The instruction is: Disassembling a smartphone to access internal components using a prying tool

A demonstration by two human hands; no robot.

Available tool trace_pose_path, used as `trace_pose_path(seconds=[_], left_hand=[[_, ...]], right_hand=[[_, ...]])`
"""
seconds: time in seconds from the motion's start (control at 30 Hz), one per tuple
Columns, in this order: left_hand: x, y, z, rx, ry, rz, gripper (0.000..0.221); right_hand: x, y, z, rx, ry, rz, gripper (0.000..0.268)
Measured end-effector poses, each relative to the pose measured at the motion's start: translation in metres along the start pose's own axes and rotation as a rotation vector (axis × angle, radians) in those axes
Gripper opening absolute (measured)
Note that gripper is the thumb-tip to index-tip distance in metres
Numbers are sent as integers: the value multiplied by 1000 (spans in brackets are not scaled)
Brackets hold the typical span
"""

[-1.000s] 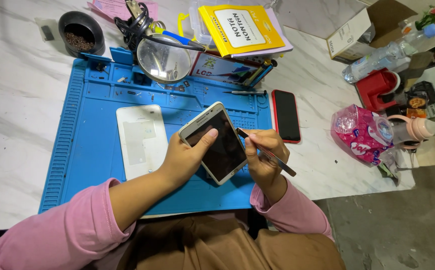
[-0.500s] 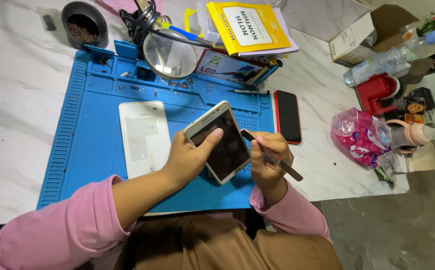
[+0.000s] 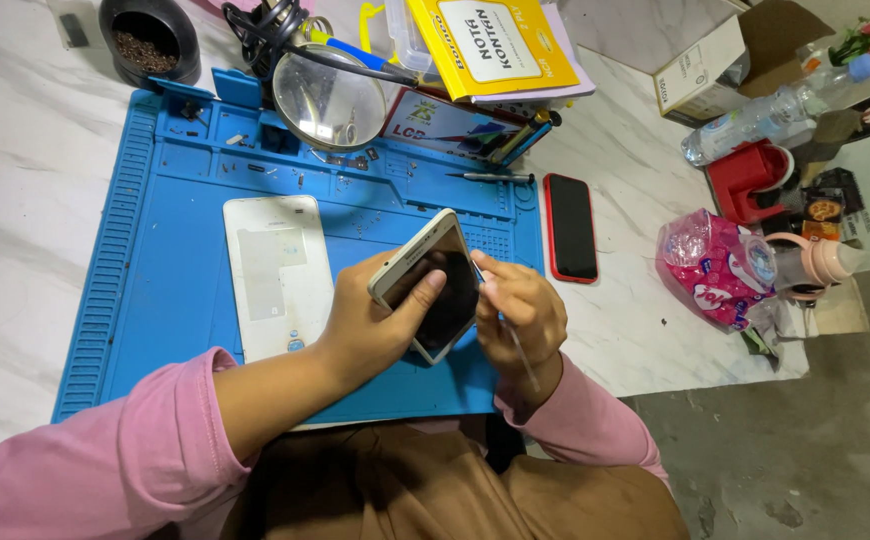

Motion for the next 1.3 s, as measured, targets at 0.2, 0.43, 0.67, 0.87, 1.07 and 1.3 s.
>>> trace_pose_path(seconds=[0.2, 0.43, 0.67, 0.87, 1.07, 1.3], left_hand=[[-5, -3, -6, 36, -34, -6, 16], [22, -3, 4, -15, 131, -89, 29], [41, -10, -1, -6, 256, -92, 29], [43, -11, -4, 17, 234, -71, 28], [40, -12, -10, 26, 216, -28, 28], [42, -21, -8, 77, 323, -47, 27]], right_hand=[[3, -4, -3, 9, 193, -108, 3], [-34, -2, -3, -44, -249, 159, 8], [-52, 21, -27, -144, -440, 142, 8], [-46, 16, -16, -114, -406, 146, 8], [-28, 11, -4, -77, -301, 142, 7], [-33, 16, -6, -29, -314, 80, 8]])
Point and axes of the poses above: each hand's wrist, its own z-axis towards the middle knuckle, its own y-axis out of the back of the hand, x = y × z, the point moved 10 cm from there along z, towards the middle knuckle, and after that the axes turned 12 degrees about -x, right-handed, at the moved point
